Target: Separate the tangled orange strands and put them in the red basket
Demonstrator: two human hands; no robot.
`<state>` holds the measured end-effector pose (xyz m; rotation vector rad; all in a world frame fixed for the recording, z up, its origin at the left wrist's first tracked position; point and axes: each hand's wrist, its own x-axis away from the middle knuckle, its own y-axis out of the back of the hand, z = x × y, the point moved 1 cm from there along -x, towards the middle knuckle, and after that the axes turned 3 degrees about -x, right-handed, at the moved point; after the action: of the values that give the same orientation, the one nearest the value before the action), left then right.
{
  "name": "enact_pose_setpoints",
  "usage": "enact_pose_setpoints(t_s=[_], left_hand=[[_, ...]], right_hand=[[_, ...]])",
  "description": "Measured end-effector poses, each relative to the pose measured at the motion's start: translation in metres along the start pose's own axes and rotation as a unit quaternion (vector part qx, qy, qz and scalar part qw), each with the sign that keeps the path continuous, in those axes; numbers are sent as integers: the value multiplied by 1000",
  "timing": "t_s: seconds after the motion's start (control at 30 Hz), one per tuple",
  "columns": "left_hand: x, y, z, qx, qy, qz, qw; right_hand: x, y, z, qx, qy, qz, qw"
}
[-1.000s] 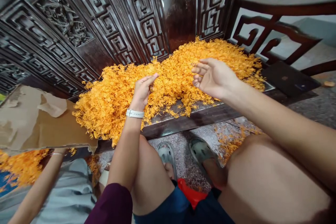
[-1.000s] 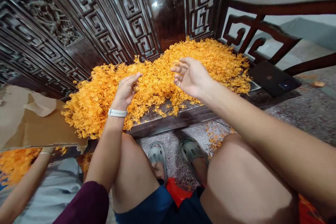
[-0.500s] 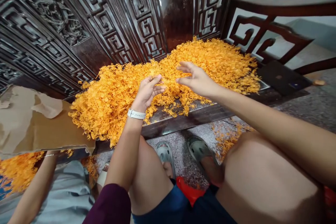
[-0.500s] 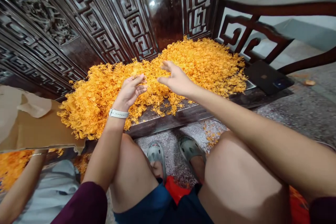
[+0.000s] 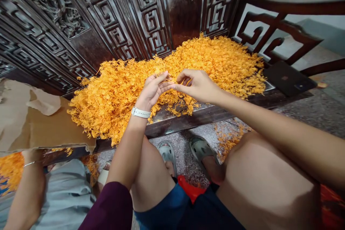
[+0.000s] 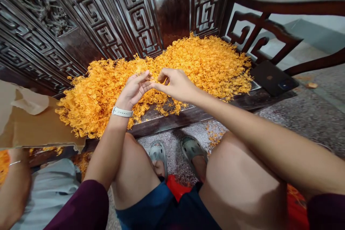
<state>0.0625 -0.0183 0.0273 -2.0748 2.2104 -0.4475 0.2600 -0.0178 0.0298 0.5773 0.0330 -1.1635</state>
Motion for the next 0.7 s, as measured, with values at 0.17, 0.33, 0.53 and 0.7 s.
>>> enact_pose_setpoints(t_s=[0.17,0.33,0.53,0.7], left_hand=[[1,0,1,-33,-24,2,999],[-9,1,10,-10,-43,-67,997],[-27,27,4,-25,-64,-173,983],[-14,37,-3,-64,-85,-116,988]], right_hand=[[-3,1,7,62,34,69,995],[10,-9,46,25,80,258,963],[38,-25,93,-279,15,617,736],[5,-3,57,-446,-107,57,887]])
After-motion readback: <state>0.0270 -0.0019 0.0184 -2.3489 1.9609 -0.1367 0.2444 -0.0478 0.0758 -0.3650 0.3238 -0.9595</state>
